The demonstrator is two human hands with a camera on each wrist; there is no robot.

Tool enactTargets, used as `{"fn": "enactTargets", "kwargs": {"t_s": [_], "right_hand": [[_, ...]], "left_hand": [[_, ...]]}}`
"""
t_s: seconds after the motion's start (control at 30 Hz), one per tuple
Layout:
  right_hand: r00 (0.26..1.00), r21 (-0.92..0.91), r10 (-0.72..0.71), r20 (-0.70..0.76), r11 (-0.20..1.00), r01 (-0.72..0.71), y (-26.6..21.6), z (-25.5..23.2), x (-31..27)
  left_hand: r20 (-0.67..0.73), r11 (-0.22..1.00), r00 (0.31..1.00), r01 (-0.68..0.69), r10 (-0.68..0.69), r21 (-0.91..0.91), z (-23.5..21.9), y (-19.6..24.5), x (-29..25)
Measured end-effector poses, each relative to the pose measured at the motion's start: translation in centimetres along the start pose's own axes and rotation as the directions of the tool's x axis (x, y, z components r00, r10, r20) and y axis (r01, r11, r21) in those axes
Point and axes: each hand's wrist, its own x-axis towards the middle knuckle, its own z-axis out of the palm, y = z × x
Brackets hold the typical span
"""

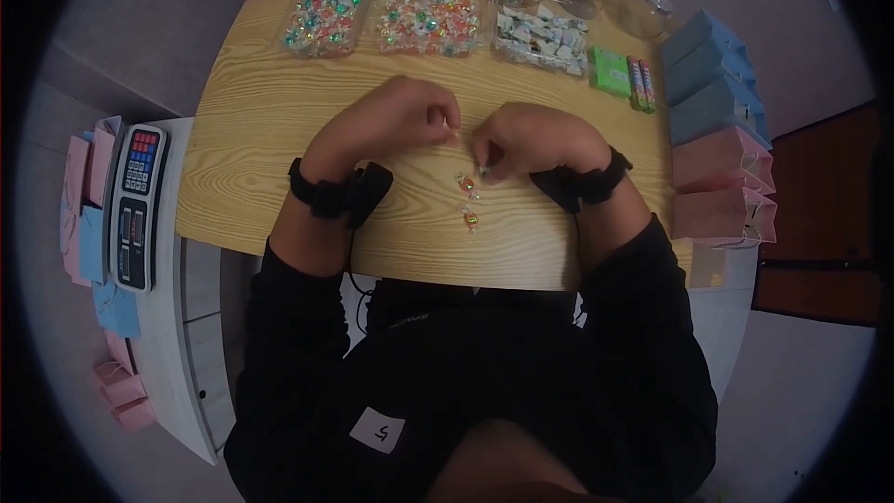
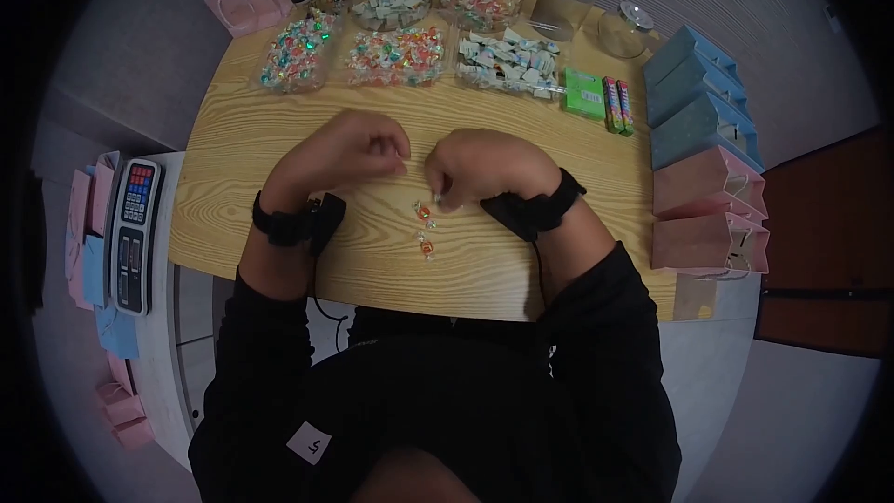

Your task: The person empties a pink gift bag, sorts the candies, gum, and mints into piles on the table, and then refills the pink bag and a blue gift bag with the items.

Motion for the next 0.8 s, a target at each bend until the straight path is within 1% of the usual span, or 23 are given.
{"fn": "enactTargets", "kwargs": {"t_s": [0.03, 0.07, 0.1, 0.13, 0.17, 0.2, 0.27, 0.3, 0.37, 0.4, 0.43, 0.47, 0.5, 0.53, 0.57, 0.6, 0.63, 0.67, 0.7, 0.73, 0.8], "right_hand": [[0.999, 0.113, 0.048, -0.011, 0.993, -0.046, 0.5, -0.7, 0.1], [0.986, 0.164, 0.036, -0.163, 0.986, -0.009, 1.0, -1.4, 0.1], [0.987, 0.159, 0.035, -0.158, 0.987, -0.009, 1.6, -1.8, 0.7], [0.921, 0.436, 0.088, -0.381, 0.895, 0.095, 2.1, -2.2, 1.4], [0.806, 0.642, 0.206, -0.555, 0.722, 0.257, 2.4, -2.2, 1.8], [0.806, 0.643, 0.207, -0.555, 0.721, 0.257, 2.6, -2.0, 2.3], [0.718, 0.740, 0.304, -0.626, 0.522, 0.424, 2.1, -1.7, 3.3], [0.716, 0.740, 0.305, -0.628, 0.519, 0.427, 2.1, -1.7, 3.3], [0.774, 0.696, 0.318, -0.547, 0.687, 0.210, 2.2, -1.6, 2.9], [0.775, 0.698, 0.320, -0.546, 0.685, 0.209, 2.1, -1.6, 2.7], [0.828, 0.689, 0.297, -0.475, 0.711, 0.140, 1.7, -1.9, 2.3], [0.874, 0.671, 0.275, -0.400, 0.737, 0.075, 1.1, -2.3, 2.0], [0.873, 0.673, 0.276, -0.402, 0.736, 0.077, 0.4, -2.6, 1.5], [0.923, 0.514, 0.215, -0.317, 0.857, -0.023, -0.7, -2.7, 0.9], [0.961, 0.322, 0.175, -0.214, 0.941, -0.100, -1.3, -2.6, 0.5], [0.961, 0.324, 0.175, -0.212, 0.941, -0.099, -1.4, -2.0, 0.5], [0.981, 0.181, 0.097, -0.165, 0.981, -0.067, -1.5, -1.5, 0.6], [0.994, 0.035, 0.025, -0.105, 0.999, -0.021, -1.8, -1.1, 0.6], [0.996, 0.037, 0.052, -0.075, 0.998, -0.049, -2.3, -0.8, 0.4], [0.996, 0.032, 0.048, -0.073, 0.998, -0.045, -2.6, -0.6, 0.2], [0.991, -0.018, 0.042, -0.131, 0.999, -0.045, -2.9, -0.2, 0.1]], "left_hand": [[-0.002, 1.000, 1.000, -0.003, 0.003, -0.004, 0.4, 0.2, -0.2], [0.126, 0.996, 0.992, -0.031, 0.019, 0.089, 1.0, 0.3, -0.2], [0.251, 0.982, 0.968, -0.069, 0.022, 0.178, 1.4, 0.4, -0.1], [0.240, 0.982, 0.968, -0.109, 0.070, 0.153, 2.1, 0.3, 0.1], [0.238, 0.983, 0.969, -0.107, 0.069, 0.151, 2.6, 0.4, 0.2], [0.261, 0.978, 0.962, -0.121, 0.073, 0.171, 3.1, 0.6, 0.4], [0.292, 0.971, 0.953, -0.136, 0.075, 0.195, 3.4, 0.5, 0.6], [0.268, 0.966, 0.960, -0.140, 0.079, 0.219, 3.5, 0.3, 0.7], [0.245, 0.960, 0.966, -0.142, 0.081, 0.240, 3.3, 0.5, 0.7], [0.198, 0.971, 0.980, -0.079, 0.033, 0.225, 2.8, 0.6, 0.8], [0.152, 0.978, 0.988, -0.017, -0.015, 0.209, 2.3, 0.7, 0.9], [0.153, 0.978, 0.988, -0.017, -0.016, 0.210, 2.0, 0.0, 1.1], [-0.064, 0.997, 0.997, -0.030, 0.035, 0.075, 1.6, -1.1, 1.4], [-0.281, 0.996, 0.958, -0.073, 0.054, -0.055, 1.0, -1.4, 1.7], [-0.278, 0.996, 0.959, -0.071, 0.053, -0.054, 0.5, -1.7, 2.0], [-0.444, 0.988, 0.896, -0.039, -0.032, -0.150, -0.2, -1.9, 2.3], [-0.588, 0.968, 0.799, -0.025, -0.130, -0.248, -0.8, -2.1, 2.6], [-0.590, 0.968, 0.796, -0.022, -0.134, -0.250, -1.1, -2.7, 2.8], [-0.624, 0.955, 0.763, -0.031, -0.169, -0.296, -1.3, -3.6, 3.1], [-0.655, 0.939, 0.728, -0.045, -0.202, -0.340, -1.3, -4.3, 3.3], [-0.656, 0.949, 0.732, -0.041, -0.184, -0.312, -1.1, -5.6, 3.7]]}}
